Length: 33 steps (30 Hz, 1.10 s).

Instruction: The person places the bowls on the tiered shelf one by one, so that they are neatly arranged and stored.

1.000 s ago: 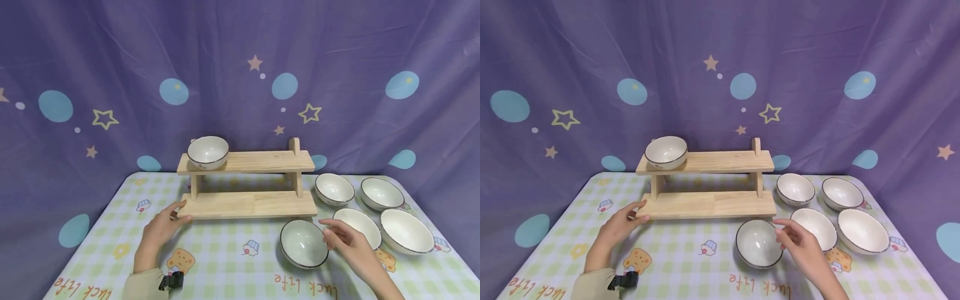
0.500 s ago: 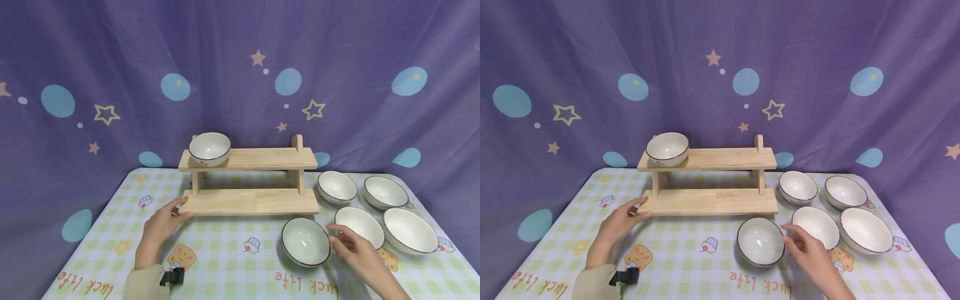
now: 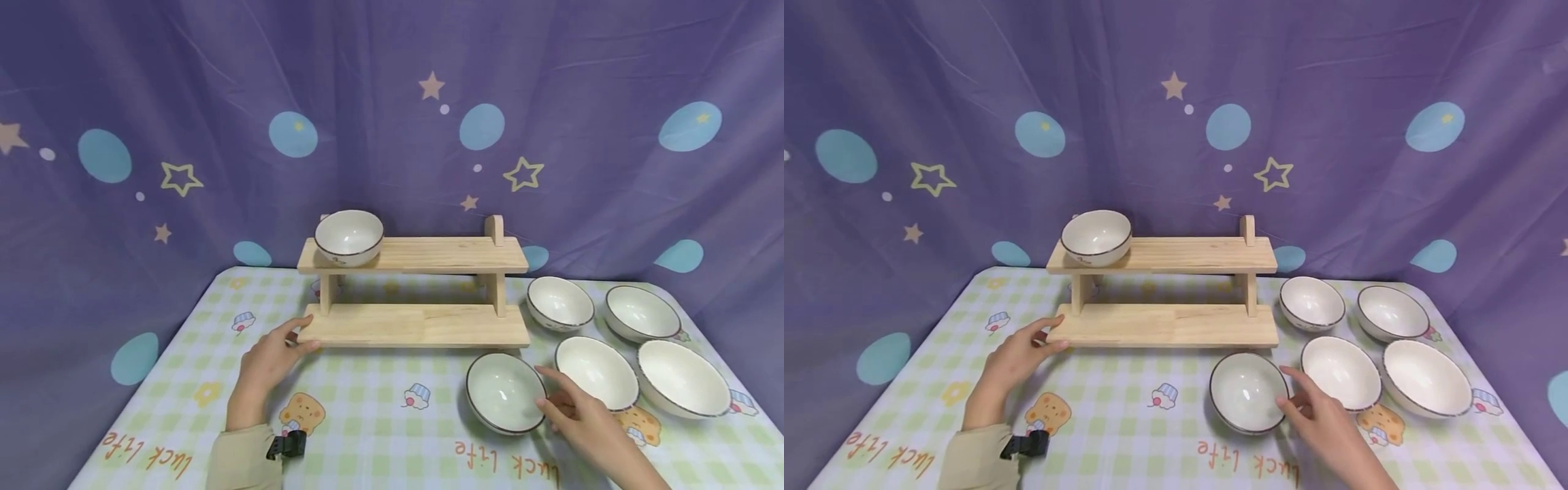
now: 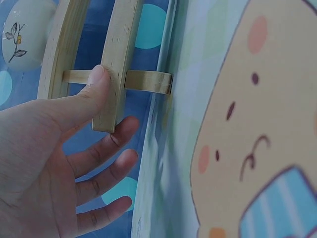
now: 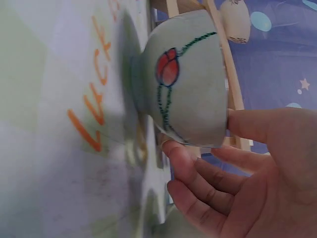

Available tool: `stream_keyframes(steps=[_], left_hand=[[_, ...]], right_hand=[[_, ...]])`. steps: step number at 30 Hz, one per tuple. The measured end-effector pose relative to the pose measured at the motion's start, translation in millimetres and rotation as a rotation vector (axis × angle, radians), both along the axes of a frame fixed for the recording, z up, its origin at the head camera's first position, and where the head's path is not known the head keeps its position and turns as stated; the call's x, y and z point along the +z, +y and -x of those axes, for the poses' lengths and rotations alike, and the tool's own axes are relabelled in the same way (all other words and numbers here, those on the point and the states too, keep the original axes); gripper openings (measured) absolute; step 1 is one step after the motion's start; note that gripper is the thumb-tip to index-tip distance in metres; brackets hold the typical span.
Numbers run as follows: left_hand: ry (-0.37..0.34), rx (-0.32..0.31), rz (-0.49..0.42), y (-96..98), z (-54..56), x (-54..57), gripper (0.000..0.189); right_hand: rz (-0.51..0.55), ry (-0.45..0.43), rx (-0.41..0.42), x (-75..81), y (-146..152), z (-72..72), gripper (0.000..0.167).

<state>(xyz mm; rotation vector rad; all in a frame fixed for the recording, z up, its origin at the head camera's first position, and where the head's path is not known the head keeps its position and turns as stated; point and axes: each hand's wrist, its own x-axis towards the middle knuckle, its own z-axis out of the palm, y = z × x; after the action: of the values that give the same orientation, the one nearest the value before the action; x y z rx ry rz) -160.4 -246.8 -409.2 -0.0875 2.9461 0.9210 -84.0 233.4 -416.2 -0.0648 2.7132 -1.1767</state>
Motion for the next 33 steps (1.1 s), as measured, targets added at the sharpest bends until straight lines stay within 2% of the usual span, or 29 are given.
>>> stream_keyframes(steps=[5, 11, 14, 21, 33], left_hand=[[-0.005, -0.001, 0.003, -0.3, 0.5, 0.3, 0.069], [-0.009, -0.001, -0.002, -0.6, 1.6, 0.8, 0.069], [-0.014, -0.004, -0.01, -0.9, 1.7, 0.0, 0.07], [-0.014, 0.001, -0.011, -1.0, 0.5, 0.4, 0.068], [-0.009, 0.003, -0.014, 0.8, 0.9, -0.2, 0.068]], right_hand=[[0.022, -0.065, -0.03, -6.4, -3.6, 2.4, 0.061], [0.206, -0.144, -0.083, -17.3, -7.6, 6.7, 0.061], [0.242, -0.169, -0.115, -21.2, -8.7, 8.1, 0.061], [0.261, -0.174, -0.128, -23.2, -10.6, 9.6, 0.061], [0.355, -0.186, -0.153, -22.5, -12.4, 10.3, 0.065]])
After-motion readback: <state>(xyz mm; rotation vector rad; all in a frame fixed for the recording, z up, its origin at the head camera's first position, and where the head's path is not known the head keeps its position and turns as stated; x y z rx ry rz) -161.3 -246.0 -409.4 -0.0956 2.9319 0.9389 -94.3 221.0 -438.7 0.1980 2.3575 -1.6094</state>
